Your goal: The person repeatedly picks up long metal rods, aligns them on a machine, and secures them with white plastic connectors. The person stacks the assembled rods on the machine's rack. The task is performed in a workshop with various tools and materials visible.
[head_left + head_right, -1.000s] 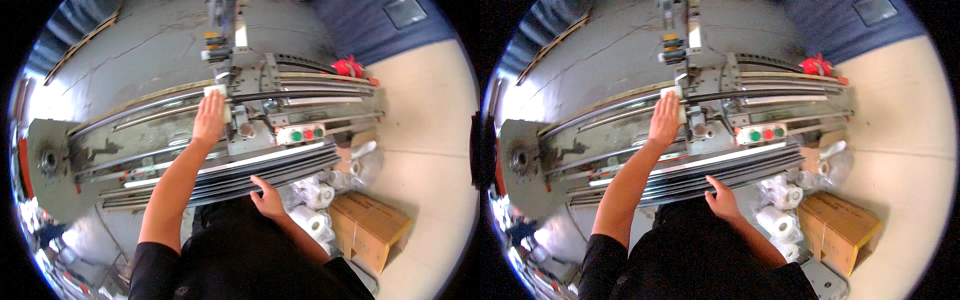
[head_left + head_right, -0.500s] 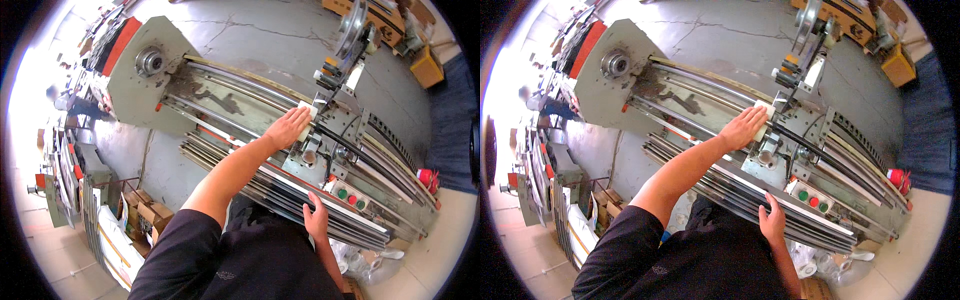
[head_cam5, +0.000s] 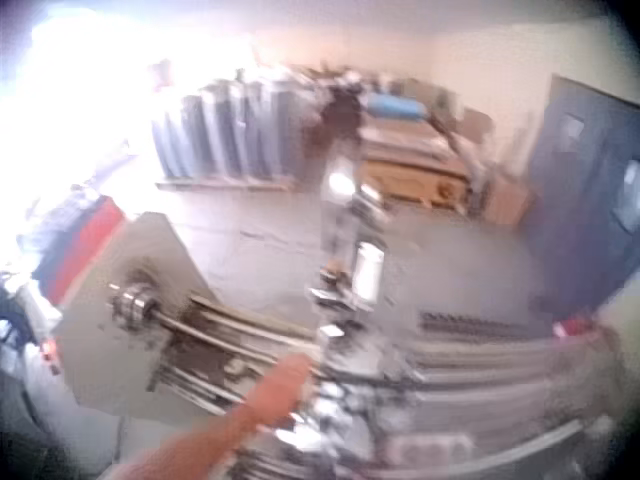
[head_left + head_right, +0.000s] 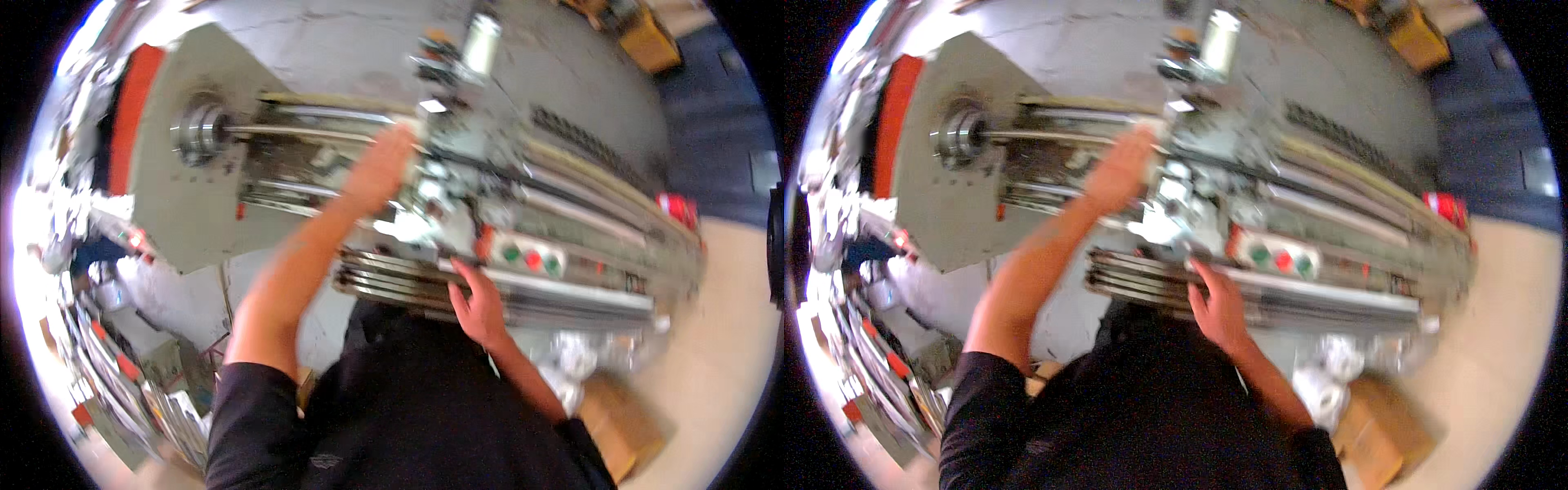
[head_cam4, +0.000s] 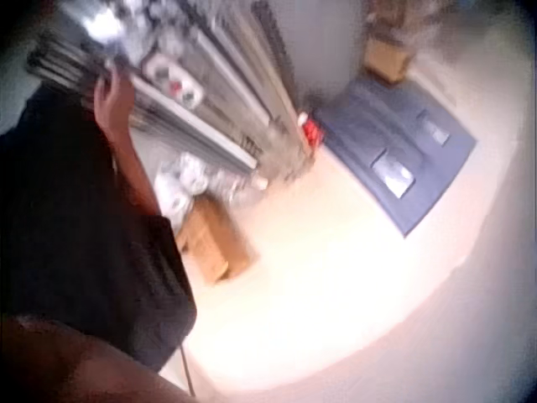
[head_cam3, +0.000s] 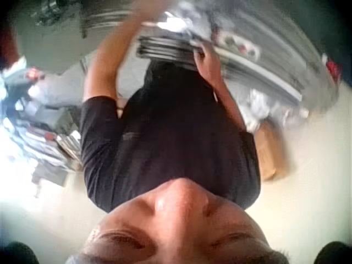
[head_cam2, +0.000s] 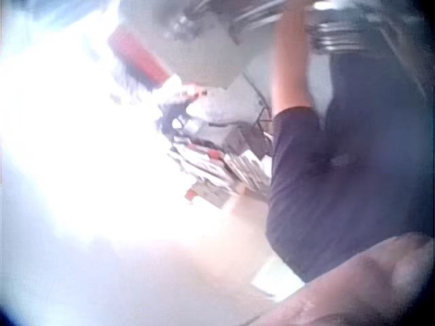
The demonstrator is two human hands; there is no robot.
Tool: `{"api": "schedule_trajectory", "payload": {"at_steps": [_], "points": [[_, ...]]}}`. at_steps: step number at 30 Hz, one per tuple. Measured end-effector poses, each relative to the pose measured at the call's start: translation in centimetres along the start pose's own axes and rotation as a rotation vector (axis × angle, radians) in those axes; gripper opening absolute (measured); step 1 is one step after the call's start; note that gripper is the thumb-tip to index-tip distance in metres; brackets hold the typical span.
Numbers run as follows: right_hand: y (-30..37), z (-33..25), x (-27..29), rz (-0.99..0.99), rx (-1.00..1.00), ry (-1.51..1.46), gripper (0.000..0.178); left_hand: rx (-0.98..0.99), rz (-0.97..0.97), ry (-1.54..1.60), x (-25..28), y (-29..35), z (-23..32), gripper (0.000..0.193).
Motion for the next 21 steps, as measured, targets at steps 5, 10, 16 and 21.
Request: {"api": "schedule_trajectory", "payload": {"at_steps": [5, 10, 16, 21], "points": [[-1.0, -2.3, 1.9, 0.297, 0.219, 0.257, 0.049, 0.007, -0.131, -0.257, 5.3, 0.1, -4.1, 0.082], [-3.4, 1.6, -1.5, 0.051, 0.128, 0.591, 0.059, -0.05, -0.066, -0.36, 5.6, 0.4, -6.4, 0.089], [-10.0, 0.3, 5.9, 0.289, 0.103, 0.575, 0.059, -0.03, -0.059, -0.22, 5.7, 1.2, -6.4, 0.087], [-16.3, 4.6, 9.3, 0.252, 0.105, 0.717, 0.07, -0.068, 0.092, -0.322, 4.7, 2.1, -6.9, 0.069]]}}
Point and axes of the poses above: each hand's wrist, its own y-axis away from the middle knuckle, its own x-axis out of the back of the hand, z = x × y, the point moved 6 cm from there along -y, towards the middle knuckle, and after that the axes turned 9 degrees about x, right-handed, at the moved point
